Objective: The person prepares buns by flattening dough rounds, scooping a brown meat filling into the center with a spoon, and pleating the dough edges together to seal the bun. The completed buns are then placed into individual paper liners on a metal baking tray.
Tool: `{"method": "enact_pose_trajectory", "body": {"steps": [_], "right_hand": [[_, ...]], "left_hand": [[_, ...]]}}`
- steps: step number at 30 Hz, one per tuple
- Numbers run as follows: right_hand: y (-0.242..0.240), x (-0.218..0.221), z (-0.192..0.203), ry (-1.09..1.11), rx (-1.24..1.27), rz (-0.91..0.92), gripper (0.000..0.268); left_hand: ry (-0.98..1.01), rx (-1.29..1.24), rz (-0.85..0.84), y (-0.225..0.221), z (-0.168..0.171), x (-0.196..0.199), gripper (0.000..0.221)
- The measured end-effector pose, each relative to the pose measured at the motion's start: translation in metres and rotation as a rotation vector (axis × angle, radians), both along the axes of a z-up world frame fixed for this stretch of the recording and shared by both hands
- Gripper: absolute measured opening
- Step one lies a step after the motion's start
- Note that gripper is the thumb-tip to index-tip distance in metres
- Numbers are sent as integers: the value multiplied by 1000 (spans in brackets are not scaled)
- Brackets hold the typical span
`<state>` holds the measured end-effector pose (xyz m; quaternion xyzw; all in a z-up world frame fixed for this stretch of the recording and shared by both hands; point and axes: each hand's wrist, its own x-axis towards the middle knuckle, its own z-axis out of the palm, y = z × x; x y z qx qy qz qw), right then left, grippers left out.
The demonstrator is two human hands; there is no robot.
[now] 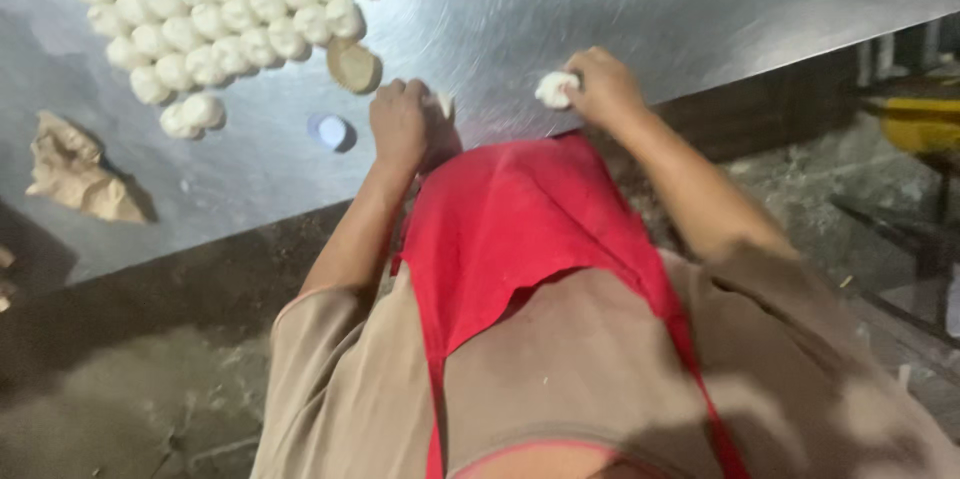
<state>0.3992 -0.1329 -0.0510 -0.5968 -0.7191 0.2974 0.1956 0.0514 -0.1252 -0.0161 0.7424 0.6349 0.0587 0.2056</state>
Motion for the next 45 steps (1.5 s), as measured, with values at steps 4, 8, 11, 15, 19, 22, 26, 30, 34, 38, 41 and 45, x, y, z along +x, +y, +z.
{"method": "enact_pose_trajectory", "body": {"steps": [4, 8, 11, 15, 19, 22, 26, 30, 34, 38, 41, 45], "right_hand": [[18, -17, -1, -102, 267, 104, 53], [13, -47, -8, -262, 206, 153, 83], [40, -57, -9, -292, 92, 125, 91], [51, -66, -13, -307, 56, 137, 91], [43, -70, -10, -292, 59, 213, 91], [55, -67, -4, -295, 28, 194, 95], [56, -77, -5, -264, -48, 184, 96], [41, -72, -7, -190, 48, 269, 86], [10, -41, -18, -95, 53, 265, 70], [17, -36, -28, -73, 91, 236, 41], [33, -27, -23, 11, 89, 295, 19], [34, -1, -7, 150, -83, 305, 18]], "left_hand": [[-84, 320, -101, 13, -5, 14, 50], [120, 297, -174, 15, -16, 31, 74], [82, 198, -121, 39, -22, 37, 82], [62, 182, -135, 45, -32, 43, 86], [77, 175, -108, 35, -34, 45, 85], [93, 260, -81, 44, -31, 49, 89], [75, 158, -45, 46, -39, 46, 90], [-1, 271, -83, 45, -51, 39, 84], [-173, 233, -66, 26, -65, 20, 67], [-63, 17, -12, 24, -55, -4, 30], [-41, 165, -103, 34, -27, 13, 24], [-28, -91, -52, 23, 33, 36, 35]]}}
